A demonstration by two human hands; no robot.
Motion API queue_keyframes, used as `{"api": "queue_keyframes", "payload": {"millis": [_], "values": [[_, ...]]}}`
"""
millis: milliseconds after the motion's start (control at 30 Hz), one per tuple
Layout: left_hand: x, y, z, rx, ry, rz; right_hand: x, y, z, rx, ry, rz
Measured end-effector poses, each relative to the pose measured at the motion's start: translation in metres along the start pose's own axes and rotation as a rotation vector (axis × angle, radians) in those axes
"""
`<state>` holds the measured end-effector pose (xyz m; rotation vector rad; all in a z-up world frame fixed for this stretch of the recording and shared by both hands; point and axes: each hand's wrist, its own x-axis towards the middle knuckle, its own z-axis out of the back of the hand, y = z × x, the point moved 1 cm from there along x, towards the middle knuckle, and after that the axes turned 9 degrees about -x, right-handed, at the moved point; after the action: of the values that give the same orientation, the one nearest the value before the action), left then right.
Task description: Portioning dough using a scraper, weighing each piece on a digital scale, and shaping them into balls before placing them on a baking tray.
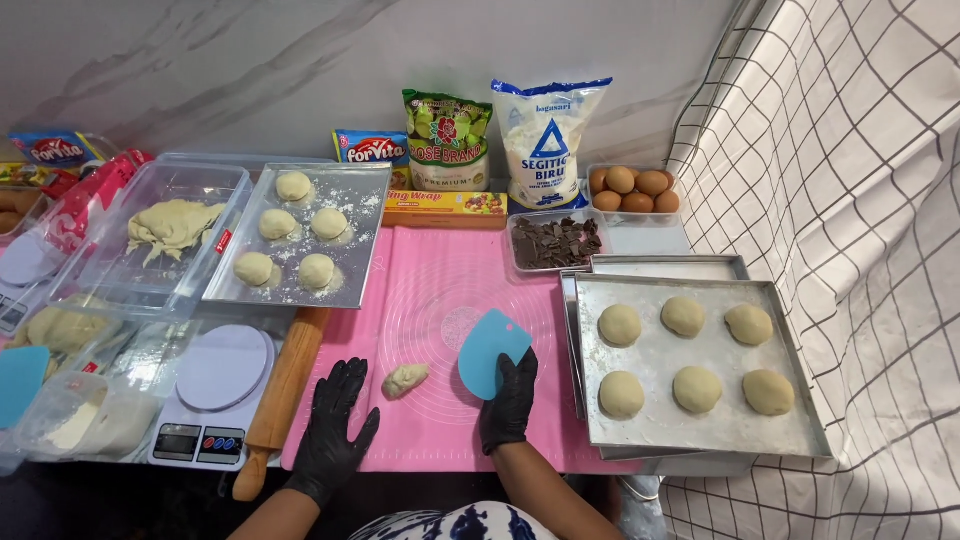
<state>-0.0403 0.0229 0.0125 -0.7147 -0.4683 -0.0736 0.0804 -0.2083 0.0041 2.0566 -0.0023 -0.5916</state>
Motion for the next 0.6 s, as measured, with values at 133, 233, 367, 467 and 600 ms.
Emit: {"api": "queue_keyframes", "payload": {"millis": [133, 233, 367, 467, 600], "values": [[-0.0024, 0.0008, -0.0044, 0.022, -0.003, -0.025, -0.0044, 0.0054, 0.0025, 0.001, -0.001, -0.054], [-0.001, -0.0007, -0.0028, 0.025, 0.007, -0.018, -0.0056, 0.0053, 0.0026, 0.026, -0.009, -0.077], [-0.0004, 0.0013, -0.0041, 0.005, 0.014, -0.004, -0.0065, 0.0062, 0.0031, 0.047, -0.01, -0.072], [-0.0009, 0.0002, -0.0042, -0.018, 0.013, -0.012, -0.0017, -0.0005, 0.0074, 0.007, -0.015, -0.075], [-0.0004, -0.0027, -0.0036, 0.033, -0.024, -0.08, -0.001, -0.0003, 0.0076, 0.041, -0.028, -0.093]]}}
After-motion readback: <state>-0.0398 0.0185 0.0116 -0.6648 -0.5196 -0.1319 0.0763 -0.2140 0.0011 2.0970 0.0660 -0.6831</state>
